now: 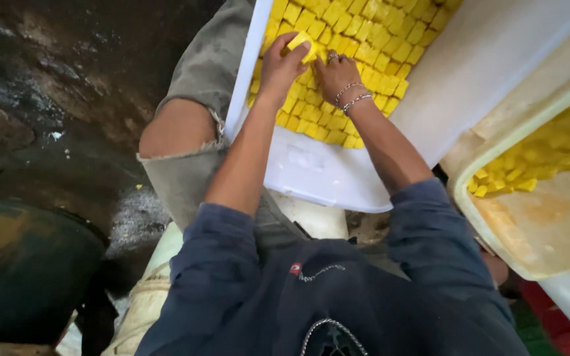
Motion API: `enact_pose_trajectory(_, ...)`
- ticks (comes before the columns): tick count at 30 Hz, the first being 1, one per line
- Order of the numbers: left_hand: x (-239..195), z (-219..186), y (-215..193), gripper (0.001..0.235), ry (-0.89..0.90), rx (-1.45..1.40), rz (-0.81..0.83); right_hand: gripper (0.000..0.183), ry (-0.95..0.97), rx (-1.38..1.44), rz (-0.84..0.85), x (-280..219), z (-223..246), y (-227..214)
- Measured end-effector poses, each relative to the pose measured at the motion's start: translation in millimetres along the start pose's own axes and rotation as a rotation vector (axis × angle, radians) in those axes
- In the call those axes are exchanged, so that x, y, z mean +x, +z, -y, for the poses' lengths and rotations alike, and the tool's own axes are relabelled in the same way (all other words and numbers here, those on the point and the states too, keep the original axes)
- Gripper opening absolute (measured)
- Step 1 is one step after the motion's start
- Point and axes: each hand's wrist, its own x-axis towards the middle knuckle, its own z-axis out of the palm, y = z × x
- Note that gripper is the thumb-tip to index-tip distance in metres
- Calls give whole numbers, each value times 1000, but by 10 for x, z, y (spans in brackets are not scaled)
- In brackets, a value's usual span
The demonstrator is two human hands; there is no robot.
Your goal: The person transfers yellow food cubes from a water-filled tub into a white tray, arranging them in neat rows by hand. The person repeatedly scoops cubes from the water and places them into the tray, filling it systematically.
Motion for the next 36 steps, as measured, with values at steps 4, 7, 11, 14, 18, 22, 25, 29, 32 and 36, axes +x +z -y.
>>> enact_pose_trajectory(4, 154, -3, 80, 50, -127, -18, -3, 68, 72, -63, -94, -26, -171, -460)
enact_pose_trajectory(7, 75, 81, 43, 48, -69, 17, 46, 60, 45, 727, -348, -204, -112, -721)
enact_pose_trajectory(11, 3, 89, 202, 55, -105, -121, 150, 69, -72, 647, -497, -403, 20, -876)
enact_pose_trajectory(14, -75, 31, 292, 58, -101, -196, 187, 47, 152, 1020, -562, -515, 37, -900)
enact_pose_trajectory(18, -217, 7, 319, 56, -47, -252, 244, 40, 271, 1145, -734, -714, 60, -836)
enact_pose_trajectory(22, -269, -5, 438, 58, -16, -110, 213, 33, 215, 664, -784, -742, 196, -781)
enact_pose_trajectory(25, -272, -31, 492, 54, -4, -155, 206, 45, 89, 486, -884, -659, 276, -776)
enact_pose_trajectory(29, -150, -94, 492, 44, -24, -159, 135, 46, 211, 1138, -885, -571, 177, -844)
enact_pose_trajectory(32, -100, -2, 464, 42, -72, -53, 48, 46, 290, 1576, -786, -697, 80, -811)
enact_pose_trajectory(36, 49, 67, 516, 41, 8, -72, 77, 42, 194, 1114, -897, -639, -18, -814)
